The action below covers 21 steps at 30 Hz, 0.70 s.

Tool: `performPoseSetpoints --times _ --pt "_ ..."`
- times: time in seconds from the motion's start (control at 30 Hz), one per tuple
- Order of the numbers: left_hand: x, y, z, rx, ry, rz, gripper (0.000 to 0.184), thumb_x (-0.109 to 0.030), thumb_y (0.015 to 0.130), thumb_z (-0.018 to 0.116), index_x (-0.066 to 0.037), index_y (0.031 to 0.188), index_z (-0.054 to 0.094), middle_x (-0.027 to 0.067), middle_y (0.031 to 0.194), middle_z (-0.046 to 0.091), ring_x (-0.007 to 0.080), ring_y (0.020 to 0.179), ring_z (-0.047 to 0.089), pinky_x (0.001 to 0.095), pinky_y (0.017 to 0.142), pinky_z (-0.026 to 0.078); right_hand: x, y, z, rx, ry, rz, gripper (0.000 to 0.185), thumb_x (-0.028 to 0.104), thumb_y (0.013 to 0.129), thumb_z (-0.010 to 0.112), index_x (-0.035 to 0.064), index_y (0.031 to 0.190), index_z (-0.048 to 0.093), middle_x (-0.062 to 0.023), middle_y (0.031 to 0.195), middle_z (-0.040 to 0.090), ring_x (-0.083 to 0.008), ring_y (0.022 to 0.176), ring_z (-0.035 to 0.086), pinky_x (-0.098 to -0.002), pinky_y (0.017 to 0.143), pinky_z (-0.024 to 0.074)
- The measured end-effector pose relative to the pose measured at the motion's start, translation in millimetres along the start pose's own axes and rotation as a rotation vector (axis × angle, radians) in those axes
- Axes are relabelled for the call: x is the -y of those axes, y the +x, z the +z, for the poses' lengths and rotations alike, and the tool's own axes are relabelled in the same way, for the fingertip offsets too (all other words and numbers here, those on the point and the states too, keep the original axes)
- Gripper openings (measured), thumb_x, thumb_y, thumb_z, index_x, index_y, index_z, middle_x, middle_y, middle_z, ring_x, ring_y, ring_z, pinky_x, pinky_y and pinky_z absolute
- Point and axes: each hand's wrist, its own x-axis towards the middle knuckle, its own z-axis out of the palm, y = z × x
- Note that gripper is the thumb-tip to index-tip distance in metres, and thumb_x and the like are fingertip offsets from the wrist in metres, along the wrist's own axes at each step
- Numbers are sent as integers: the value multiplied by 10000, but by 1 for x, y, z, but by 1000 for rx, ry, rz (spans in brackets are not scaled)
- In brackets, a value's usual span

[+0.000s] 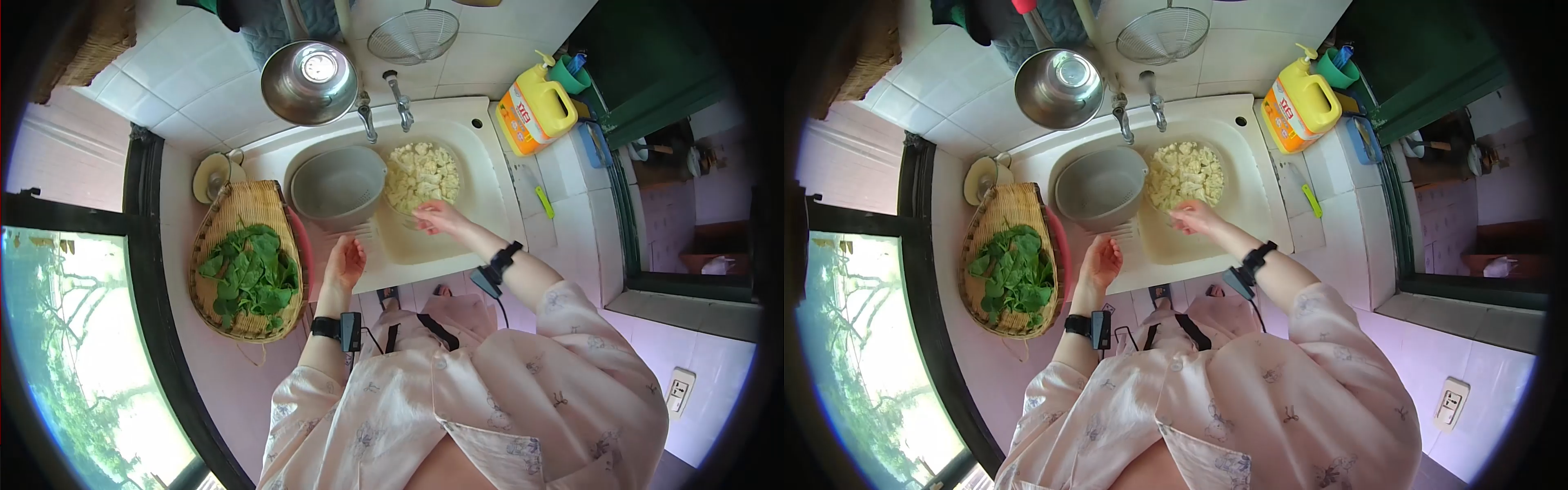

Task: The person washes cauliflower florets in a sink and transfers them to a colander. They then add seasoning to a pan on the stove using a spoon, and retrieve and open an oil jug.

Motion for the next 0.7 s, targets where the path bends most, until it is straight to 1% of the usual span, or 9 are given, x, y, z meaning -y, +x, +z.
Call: performPoseSetpoints --times 0.1,0.2,0.23,0.33,0.43,0.5,0.53,0.6,0.7 --pt "4 -2 -14 43 -42 -1 126 -126 842 641 -41 900 568 27 829 606 134 730 585 258 662 520 37 47 54 -52 287 177 442 381 883 638 60 1162 521 -76 1000 623 -202 805 641 -297 683 536" --pt "10 -11 -16 12 54 14 132 -127 844 644 -50 934 584 47 881 635 131 767 596 247 676 523 24 97 79 70 586 83 414 359 900 605 45 1157 522 -106 1028 613 -250 828 637 -331 685 547" --pt "11 -15 -14 7 56 13 132 -127 844 644 -50 934 584 47 881 635 131 767 596 247 676 523 5 122 83 62 593 99 376 317 916 571 38 1163 517 -108 1039 614 -263 834 639 -339 679 551" --pt "15 -28 -12 20 19 7 124 -94 840 638 -45 945 590 76 939 652 145 802 604 264 736 525 17 126 88 -34 467 117 294 201 935 522 -37 1107 530 -139 971 628 -273 682 654 -325 568 559" --pt "22 -40 -7 45 88 31 102 -32 852 615 -40 951 591 102 974 654 151 807 612 278 774 522 28 91 68 -37 362 59 295 135 917 516 -91 1105 509 -187 930 639 -263 668 670 -305 530 554" --pt "21 -60 5 266 325 67 159 36 841 625 -34 978 585 101 930 664 167 778 626 300 786 521 25 63 37 -44 334 63 287 136 907 529 -95 1077 521 -164 890 643 -231 624 664 -283 496 544" --pt "19 -70 11 267 329 59 159 36 841 625 -34 978 585 101 930 664 167 778 626 300 786 521 24 41 15 -14 345 64 290 135 912 526 -95 1088 527 -146 872 645 -220 613 661 -279 486 541" --pt "15 -89 25 560 637 43 172 63 831 629 -17 975 581 122 901 681 163 787 639 266 771 511 19 -10 -27 -49 264 37 285 156 903 537 -83 1059 539 -129 860 645 -189 623 664 -264 488 536" --pt "12 -88 37 589 646 3 227 61 806 663 -11 1005 581 119 855 690 165 776 645 261 737 505 -11 -83 -91 -217 190 99 255 169 888 559 -63 994 545 -105 819 628 -161 600 660 -242 478 521"
